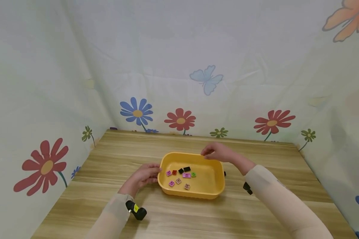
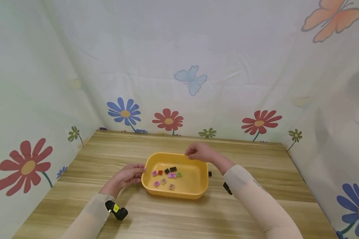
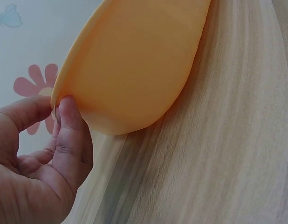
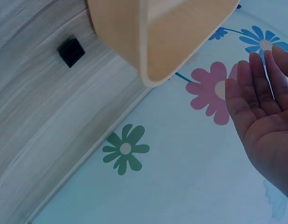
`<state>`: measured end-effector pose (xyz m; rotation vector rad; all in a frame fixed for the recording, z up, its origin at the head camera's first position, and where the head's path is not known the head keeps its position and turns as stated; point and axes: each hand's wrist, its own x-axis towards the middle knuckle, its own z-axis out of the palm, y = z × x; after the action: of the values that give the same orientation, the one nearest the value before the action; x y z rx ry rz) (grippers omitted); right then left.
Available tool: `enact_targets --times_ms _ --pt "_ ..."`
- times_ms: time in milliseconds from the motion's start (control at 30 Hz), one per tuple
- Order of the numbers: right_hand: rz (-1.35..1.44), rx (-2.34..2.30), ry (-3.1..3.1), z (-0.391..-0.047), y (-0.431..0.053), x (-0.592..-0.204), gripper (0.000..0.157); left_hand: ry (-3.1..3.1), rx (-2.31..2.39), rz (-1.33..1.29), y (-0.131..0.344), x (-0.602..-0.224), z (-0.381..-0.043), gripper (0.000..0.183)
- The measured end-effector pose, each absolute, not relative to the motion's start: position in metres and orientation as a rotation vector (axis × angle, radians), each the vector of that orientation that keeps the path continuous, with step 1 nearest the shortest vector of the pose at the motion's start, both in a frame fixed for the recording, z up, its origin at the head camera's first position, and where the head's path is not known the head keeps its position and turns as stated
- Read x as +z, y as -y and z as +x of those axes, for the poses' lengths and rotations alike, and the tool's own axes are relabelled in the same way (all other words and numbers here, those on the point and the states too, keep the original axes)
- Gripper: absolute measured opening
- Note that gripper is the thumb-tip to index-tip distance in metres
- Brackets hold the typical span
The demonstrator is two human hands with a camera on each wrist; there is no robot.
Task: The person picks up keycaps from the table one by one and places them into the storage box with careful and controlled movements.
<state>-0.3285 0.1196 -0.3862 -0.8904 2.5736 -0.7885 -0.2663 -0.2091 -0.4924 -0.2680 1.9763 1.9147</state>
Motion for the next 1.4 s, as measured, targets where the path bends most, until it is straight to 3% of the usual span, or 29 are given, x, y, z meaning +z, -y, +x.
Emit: enact_targets --times_ms 300,600,967,1400 --pt "-0.865 -0.908 -2.632 -0.316 -0.156 -0.401 0.022 -1.977 1.906 -0.276 0.209 -0.496 -0.266 0.048" --pt "-0.647 -0.965 -2.715 -0.307 -0.185 -0.423 0.022 -1.981 1.904 -0.285 0.209 -0.496 -0.268 0.049" --pt "-0.545 -1.006 -2.747 -0.298 -0.196 -0.448 0.022 -1.995 1.886 -0.298 0.209 -0.495 -0.267 0.048" --pt "-0.557 -0.943 -2.699 -0.303 -0.199 -0.477 0.035 -2.0 1.889 -0.3 0.208 -0.494 -0.267 0.047"
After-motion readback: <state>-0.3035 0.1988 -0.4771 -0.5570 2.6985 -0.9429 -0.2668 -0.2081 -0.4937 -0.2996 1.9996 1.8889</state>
